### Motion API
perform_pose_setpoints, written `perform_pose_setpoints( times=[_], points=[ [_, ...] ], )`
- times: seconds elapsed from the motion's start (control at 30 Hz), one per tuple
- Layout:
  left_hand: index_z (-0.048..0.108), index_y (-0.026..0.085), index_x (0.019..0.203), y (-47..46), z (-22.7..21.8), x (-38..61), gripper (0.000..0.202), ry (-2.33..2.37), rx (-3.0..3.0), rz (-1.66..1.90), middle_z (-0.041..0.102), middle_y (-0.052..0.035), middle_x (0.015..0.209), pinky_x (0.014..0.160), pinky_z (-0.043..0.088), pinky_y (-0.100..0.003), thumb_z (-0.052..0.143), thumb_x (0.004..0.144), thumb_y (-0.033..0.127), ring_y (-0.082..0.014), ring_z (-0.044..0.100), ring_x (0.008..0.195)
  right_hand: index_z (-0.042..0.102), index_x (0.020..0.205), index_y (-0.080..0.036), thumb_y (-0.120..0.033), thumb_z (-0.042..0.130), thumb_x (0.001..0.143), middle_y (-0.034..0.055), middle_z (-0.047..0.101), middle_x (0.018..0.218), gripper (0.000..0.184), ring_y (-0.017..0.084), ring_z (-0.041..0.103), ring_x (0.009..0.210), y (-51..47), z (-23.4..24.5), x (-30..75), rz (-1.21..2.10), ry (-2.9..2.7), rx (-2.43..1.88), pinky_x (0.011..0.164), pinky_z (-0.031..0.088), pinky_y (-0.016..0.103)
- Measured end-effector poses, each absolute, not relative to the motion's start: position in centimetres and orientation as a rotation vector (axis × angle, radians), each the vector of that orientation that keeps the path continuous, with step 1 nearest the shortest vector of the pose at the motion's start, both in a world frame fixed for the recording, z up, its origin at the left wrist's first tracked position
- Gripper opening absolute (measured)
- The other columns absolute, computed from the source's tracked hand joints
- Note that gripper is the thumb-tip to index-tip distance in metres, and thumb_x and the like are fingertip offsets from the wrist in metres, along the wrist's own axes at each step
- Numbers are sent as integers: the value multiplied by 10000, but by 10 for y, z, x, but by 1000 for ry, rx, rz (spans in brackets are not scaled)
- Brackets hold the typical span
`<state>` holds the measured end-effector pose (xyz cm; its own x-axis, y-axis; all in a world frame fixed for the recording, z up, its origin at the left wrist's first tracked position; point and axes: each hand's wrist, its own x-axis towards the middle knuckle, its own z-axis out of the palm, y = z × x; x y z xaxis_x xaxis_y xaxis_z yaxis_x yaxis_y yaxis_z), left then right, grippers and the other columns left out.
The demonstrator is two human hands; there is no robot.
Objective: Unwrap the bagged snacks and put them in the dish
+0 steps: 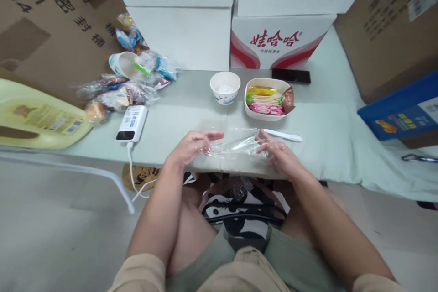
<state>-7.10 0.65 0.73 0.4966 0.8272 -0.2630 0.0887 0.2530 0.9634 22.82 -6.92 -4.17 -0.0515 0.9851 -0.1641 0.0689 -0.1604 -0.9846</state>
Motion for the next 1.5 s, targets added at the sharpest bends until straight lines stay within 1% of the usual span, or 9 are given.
perform_pose_setpoints(
  times=[0.13, 0.27, 0.4, 0.53, 0.7, 0.83, 1.03, 1.23, 1.5],
  points=[
    [793, 176, 786, 7, 2, -70, 404, 1164, 1236, 612, 771, -138, 1113, 772, 542, -322, 802, 650, 556, -280, 691, 1034, 789, 907, -251, -620, 651, 843, 65, 648, 1391, 399, 317, 626, 1264, -71, -45, 238, 1090, -1205, -1426, 864, 605, 436],
    [783, 172, 836, 10, -6, -60, 497, 1244, 1281, 666, 787, -114, 942, 722, 527, -284, 757, 681, 644, -235, 701, 901, 788, 868, -254, -549, 668, 861, 59, 769, 1157, 318, 287, 677, 1187, -80, -44, 243, 851, -1180, -1451, 1082, 485, 502],
    [753, 157, 813, 14, -9, -49, 466, 1293, 1275, 696, 763, -92, 889, 543, 435, -237, 711, 743, 615, -169, 660, 690, 765, 872, -231, -642, 583, 870, 67, 795, 991, 450, 240, 761, 798, -81, -42, 241, 865, -1051, -1513, 749, 616, 408],
    [746, 160, 777, 14, -10, -45, 407, 1325, 1300, 615, 649, -6, 634, 475, 360, -241, 732, 730, 564, -92, 465, 465, 728, 810, -202, -692, 576, 820, 114, 774, 1080, 514, 223, 730, 651, -77, -43, 240, 1090, -999, -1610, 343, 386, 238],
    [764, 165, 809, 7, -8, -53, 442, 1398, 1335, 650, 479, 39, 483, 430, 243, -230, 725, 718, 596, -81, 320, 437, 764, 777, -204, -641, 604, 827, 115, 645, 1382, 468, 335, 669, 1167, -81, -41, 246, 969, -1113, -1600, 494, 532, 276],
    [782, 162, 801, 6, -5, -57, 454, 1368, 1332, 605, 385, 54, 414, 445, 263, -236, 707, 721, 603, -92, 328, 428, 761, 796, -216, -644, 534, 893, 88, 788, 964, 494, 268, 729, 990, -83, -40, 251, 807, -1119, -1581, 895, 572, 415],
    [699, 169, 675, 7, -16, -39, 366, 1406, 1311, 962, 733, -68, 799, 695, 488, -258, 672, 740, 529, -180, 637, 789, 691, 802, -193, -788, 542, 799, 49, 718, 637, 614, 184, 657, 546, -77, -43, 247, 913, -832, -1544, 542, 534, 308],
    [674, 160, 731, -5, -16, -25, 347, 1465, 1143, 833, 690, -55, 737, 444, 370, -215, 636, 761, 504, -148, 613, 583, 701, 825, -188, -714, 638, 756, 69, 747, 761, 534, 200, 690, 642, -80, -40, 248, 862, -803, -1591, 538, 540, 300],
    [519, 200, 698, -3, -21, -22, 238, 1499, 1143, 866, 540, 43, 522, 383, 325, -189, 566, 837, 388, -86, 463, 395, 688, 980, -152, -723, 677, 698, 35, 705, 663, 638, 153, 625, 499, -65, -37, 261, 844, -760, -1702, 475, 466, 260]
  ],
)
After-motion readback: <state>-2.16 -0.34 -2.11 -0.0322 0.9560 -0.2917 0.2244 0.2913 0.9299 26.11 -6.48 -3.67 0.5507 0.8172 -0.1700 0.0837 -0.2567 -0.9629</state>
